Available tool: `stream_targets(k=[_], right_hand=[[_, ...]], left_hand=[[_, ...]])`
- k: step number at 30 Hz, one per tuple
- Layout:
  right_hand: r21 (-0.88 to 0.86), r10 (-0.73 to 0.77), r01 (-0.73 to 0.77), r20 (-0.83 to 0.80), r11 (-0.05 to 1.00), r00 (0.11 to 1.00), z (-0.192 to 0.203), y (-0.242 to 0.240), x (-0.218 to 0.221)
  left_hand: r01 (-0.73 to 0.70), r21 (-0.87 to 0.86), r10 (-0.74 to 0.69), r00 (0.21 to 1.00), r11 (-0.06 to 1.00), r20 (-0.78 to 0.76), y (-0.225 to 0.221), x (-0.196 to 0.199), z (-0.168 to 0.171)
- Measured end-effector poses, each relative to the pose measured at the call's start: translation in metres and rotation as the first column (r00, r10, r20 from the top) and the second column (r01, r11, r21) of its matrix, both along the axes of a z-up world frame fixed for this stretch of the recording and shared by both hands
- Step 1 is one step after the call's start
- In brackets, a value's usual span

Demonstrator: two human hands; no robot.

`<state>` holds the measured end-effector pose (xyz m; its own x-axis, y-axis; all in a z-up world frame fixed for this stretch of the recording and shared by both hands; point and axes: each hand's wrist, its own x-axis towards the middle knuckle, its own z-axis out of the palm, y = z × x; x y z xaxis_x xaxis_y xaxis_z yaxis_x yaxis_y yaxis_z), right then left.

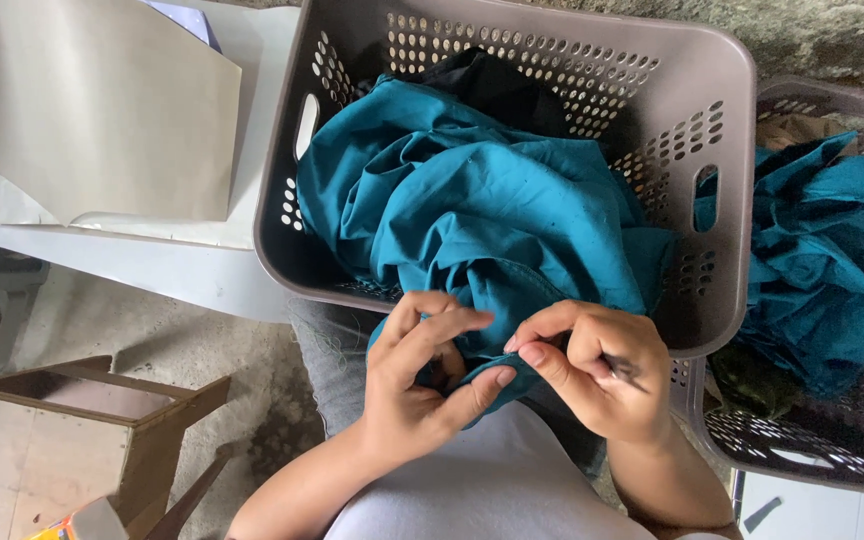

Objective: Inspecting a teal garment for loose threads and trimming them with small scissors

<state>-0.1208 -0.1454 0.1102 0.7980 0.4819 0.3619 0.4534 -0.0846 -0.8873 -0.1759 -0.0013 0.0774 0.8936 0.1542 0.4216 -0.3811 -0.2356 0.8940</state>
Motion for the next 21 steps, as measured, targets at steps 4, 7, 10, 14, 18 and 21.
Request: stream_targets(k=[4,7,10,14,18,21], right_hand=[[0.002,0.017,-0.017,-0.134,1.000,0.991,-0.008,-0.005,0.001],[0.041,0.004,0.006,-0.225,0.999,0.974,-0.013,-0.005,0.000],[0.087,-0.007,0.034,-0.287,0.996,0.958,-0.015,-0.007,0.000],[0.092,-0.029,0.058,-0.284,0.994,0.958,-0.014,-0.009,0.000],[0.110,0.106,-0.081,-0.251,0.991,0.962,-0.007,-0.013,0.004],[0.022,0.067,-0.064,-0.194,0.998,0.979,-0.006,-0.009,0.003]], left_hand=[[0.211,-0.190,-0.227,0.971,0.959,-0.068,0.003,0.003,0.000],[0.192,-0.238,-0.238,0.954,0.952,-0.183,0.002,0.000,-0.003],[0.216,-0.344,-0.297,0.933,0.914,-0.202,0.001,0.000,-0.007],[0.223,-0.421,-0.336,0.917,0.879,-0.215,0.001,-0.001,-0.009],[0.230,-0.396,-0.335,0.916,0.889,-0.221,0.000,0.000,-0.010],[0.264,-0.354,-0.353,0.910,0.897,-0.218,-0.001,0.000,-0.009]])
